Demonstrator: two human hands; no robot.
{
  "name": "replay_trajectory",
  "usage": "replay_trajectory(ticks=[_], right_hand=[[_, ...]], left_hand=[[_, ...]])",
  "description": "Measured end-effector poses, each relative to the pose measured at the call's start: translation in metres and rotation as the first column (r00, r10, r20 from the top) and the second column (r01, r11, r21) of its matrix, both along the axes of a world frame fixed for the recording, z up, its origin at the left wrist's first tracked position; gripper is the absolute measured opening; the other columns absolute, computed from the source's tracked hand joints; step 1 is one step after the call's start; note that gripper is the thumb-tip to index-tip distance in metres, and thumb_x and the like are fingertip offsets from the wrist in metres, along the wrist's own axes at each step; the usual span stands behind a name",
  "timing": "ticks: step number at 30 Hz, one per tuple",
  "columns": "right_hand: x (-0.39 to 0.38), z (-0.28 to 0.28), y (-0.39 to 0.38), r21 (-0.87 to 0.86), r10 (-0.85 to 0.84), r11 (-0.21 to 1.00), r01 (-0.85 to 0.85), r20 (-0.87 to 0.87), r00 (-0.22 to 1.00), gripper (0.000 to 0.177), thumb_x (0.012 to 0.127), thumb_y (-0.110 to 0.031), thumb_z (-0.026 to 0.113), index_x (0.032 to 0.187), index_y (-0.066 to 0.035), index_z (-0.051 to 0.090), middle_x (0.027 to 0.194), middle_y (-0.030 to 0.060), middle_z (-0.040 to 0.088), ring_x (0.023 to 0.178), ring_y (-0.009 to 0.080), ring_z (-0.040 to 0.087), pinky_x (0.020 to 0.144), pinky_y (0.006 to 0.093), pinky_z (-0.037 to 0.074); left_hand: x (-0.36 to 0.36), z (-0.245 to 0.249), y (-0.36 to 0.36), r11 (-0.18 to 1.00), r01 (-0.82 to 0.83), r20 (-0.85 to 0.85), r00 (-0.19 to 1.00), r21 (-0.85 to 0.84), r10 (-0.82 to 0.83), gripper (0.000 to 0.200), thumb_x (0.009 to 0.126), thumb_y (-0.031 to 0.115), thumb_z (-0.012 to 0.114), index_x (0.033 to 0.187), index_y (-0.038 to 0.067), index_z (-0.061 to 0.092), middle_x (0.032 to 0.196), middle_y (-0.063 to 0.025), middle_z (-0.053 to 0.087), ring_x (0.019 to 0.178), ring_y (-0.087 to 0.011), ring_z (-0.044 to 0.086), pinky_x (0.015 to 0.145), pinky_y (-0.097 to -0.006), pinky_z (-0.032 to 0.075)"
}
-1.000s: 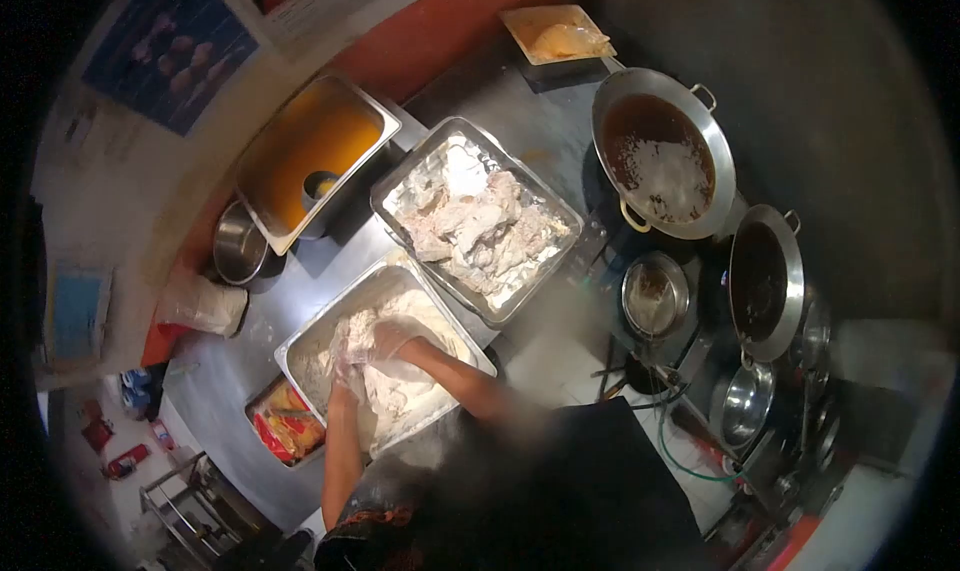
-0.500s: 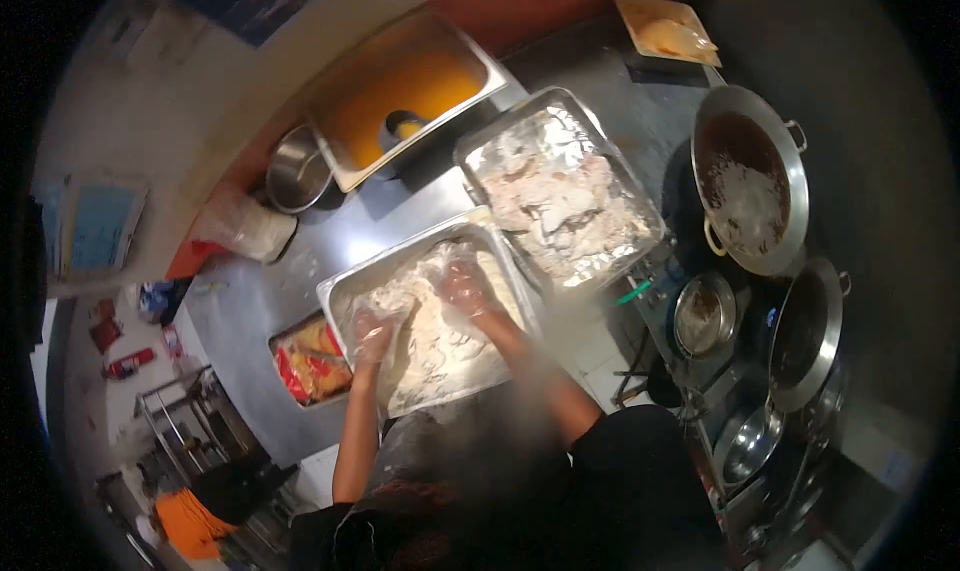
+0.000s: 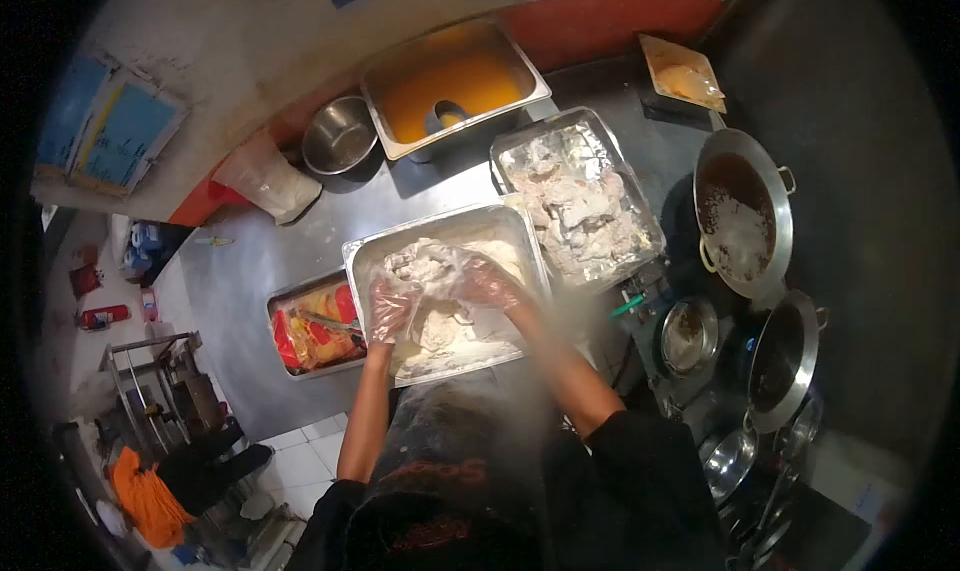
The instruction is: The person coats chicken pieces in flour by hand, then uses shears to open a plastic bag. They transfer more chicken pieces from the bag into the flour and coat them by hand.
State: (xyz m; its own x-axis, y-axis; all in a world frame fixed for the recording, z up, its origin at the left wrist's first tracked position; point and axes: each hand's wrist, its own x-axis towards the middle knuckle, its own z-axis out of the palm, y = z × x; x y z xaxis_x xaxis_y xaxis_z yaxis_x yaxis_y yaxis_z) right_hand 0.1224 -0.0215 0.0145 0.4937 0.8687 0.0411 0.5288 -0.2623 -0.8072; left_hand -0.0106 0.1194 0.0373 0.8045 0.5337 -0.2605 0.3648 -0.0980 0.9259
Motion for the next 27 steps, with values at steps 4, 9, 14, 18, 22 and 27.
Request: replay_trajectory(ticks=[4,9,14,18,22,27], right_hand=[[0.002,-0.088,-0.02,0.127,-0.083,0.973,0.192,-0.585,0.807,0.02,0.09,-0.021,0.047,0.102,-0.008,0.057,0.097,0.0104,0.057,0.088,0.0196,0.054,0.086,0.0379,0.046],[0.0,-0.042,-0.029,0.092,-0.259,0.917,0.387,-0.6,0.757,0.031,0.087,-0.027,0.057,0.111,-0.008,0.056,0.108,0.0087,0.057,0.106,0.0195,0.052,0.095,0.0362,0.043],[0.005,0.01,-0.062,0.139,-0.298,0.843,0.52,-0.684,0.665,0.037,0.088,-0.021,0.054,0.124,-0.01,0.047,0.124,0.0083,0.05,0.116,0.0195,0.047,0.104,0.0394,0.035],[0.037,0.056,-0.11,0.079,-0.403,0.905,0.418,-0.151,0.902,0.048,0.092,-0.017,0.049,0.136,-0.013,0.032,0.135,0.0098,0.042,0.122,0.0269,0.043,0.108,0.0438,0.03],[0.085,0.1,-0.132,-0.147,-0.381,0.853,0.5,0.48,0.79,0.038,0.089,-0.026,0.055,0.122,-0.009,0.046,0.129,0.0156,0.047,0.117,0.0337,0.047,0.097,0.0417,0.038],[0.105,0.124,-0.084,-0.403,-0.309,0.753,0.521,0.483,0.82,0.026,0.085,-0.025,0.061,0.102,-0.005,0.061,0.113,0.0204,0.055,0.102,0.0342,0.055,0.083,0.0408,0.045]], left_hand=[[-0.003,-0.01,0.002,0.881,0.119,0.307,0.951,-0.458,0.031,0.044,0.088,0.017,0.053,0.127,0.001,0.041,0.11,-0.0113,0.057,0.09,-0.0172,0.059,0.078,-0.0313,0.052],[-0.03,-0.057,0.028,0.95,0.028,0.203,0.979,-0.31,0.037,0.047,0.091,0.02,0.049,0.133,0.002,0.037,0.127,-0.0111,0.05,0.114,-0.0225,0.05,0.092,-0.0332,0.046],[-0.055,-0.074,0.024,0.931,0.089,-0.032,0.996,0.354,-0.083,0.044,0.085,0.02,0.055,0.123,0.001,0.047,0.115,-0.0169,0.058,0.103,-0.0284,0.057,0.087,-0.0368,0.046],[-0.051,-0.017,0.004,0.892,0.1,-0.237,0.971,0.44,0.008,0.032,0.085,0.025,0.051,0.097,-0.002,0.062,0.087,-0.0241,0.061,0.083,-0.0365,0.061,0.075,-0.0431,0.048],[-0.053,-0.051,-0.008,0.73,0.346,-0.356,0.922,0.589,-0.15,0.03,0.085,0.026,0.051,0.084,0.001,0.067,0.087,-0.0213,0.063,0.081,-0.0354,0.062,0.073,-0.0457,0.048],[-0.053,-0.082,-0.016,0.795,0.301,-0.344,0.931,0.527,-0.125,0.034,0.087,0.028,0.048,0.105,0.003,0.063,0.091,-0.0194,0.064,0.086,-0.0334,0.063,0.074,-0.046,0.049]])
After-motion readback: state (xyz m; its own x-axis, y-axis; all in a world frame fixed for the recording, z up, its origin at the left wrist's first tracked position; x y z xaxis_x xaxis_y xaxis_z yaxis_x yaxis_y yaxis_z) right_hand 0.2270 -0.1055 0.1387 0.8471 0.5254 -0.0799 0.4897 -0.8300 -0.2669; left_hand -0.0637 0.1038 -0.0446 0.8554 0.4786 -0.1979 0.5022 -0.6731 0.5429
